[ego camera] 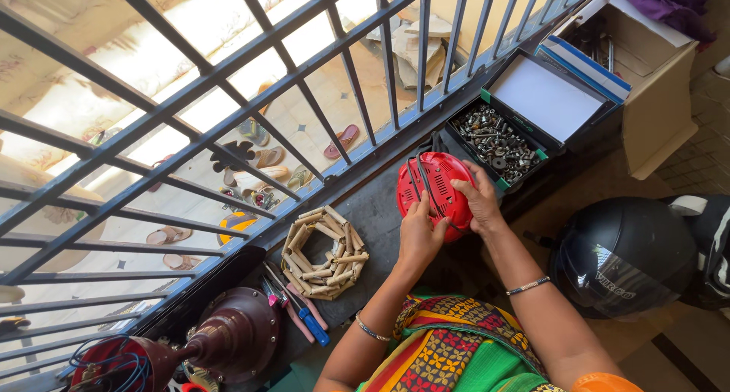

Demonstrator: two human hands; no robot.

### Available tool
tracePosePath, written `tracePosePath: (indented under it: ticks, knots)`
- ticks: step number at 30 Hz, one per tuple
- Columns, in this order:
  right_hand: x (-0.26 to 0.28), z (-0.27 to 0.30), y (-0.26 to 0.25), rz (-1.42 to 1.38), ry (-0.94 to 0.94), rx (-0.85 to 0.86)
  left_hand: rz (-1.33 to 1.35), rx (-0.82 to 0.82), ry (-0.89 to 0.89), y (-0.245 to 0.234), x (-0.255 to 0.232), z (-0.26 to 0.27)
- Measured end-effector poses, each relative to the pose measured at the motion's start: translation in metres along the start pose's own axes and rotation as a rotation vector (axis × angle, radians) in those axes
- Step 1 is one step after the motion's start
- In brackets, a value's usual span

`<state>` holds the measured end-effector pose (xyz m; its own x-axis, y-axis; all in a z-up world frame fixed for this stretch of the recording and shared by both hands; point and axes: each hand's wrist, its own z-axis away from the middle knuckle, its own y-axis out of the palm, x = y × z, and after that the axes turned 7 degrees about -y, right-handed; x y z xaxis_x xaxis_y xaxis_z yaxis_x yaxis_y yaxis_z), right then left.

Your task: The person repairs a ceiling fan motor by using pliers to manipulate wires and then uses a screwdriver to secure a red plastic cover onto the motor assembly.

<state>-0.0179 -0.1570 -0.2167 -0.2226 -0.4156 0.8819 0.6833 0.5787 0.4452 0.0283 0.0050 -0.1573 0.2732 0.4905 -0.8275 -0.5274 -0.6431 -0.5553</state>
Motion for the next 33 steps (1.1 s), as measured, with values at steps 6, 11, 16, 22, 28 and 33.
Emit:
tracePosePath:
  ticks: [6,11,16,22,28,33]
  knots:
    - [-0.037,0.003,-0.008,-0.189,0.019,0.004,-0.048,-0.050,0.050,0.023,0.005,-0.009]
    - [-0.043,0.008,-0.008,-0.006,-0.020,-0.009,0.027,-0.152,0.102,0.029,0.025,-0.003]
    - [-0.060,0.024,-0.016,0.199,-0.132,-0.073,0.069,-0.099,0.078,0.028,0.018,0.005]
    - [-0.068,0.052,-0.019,0.131,-0.137,-0.011,0.067,-0.147,0.023,0.017,0.017,0.008]
    - [-0.060,0.069,-0.013,0.200,-0.175,0.043,-0.334,-0.249,0.156,0.000,0.012,0.016]
    - [-0.048,0.061,0.001,0.051,-0.108,-0.018,-0.228,-0.175,0.041,-0.002,0.020,0.011]
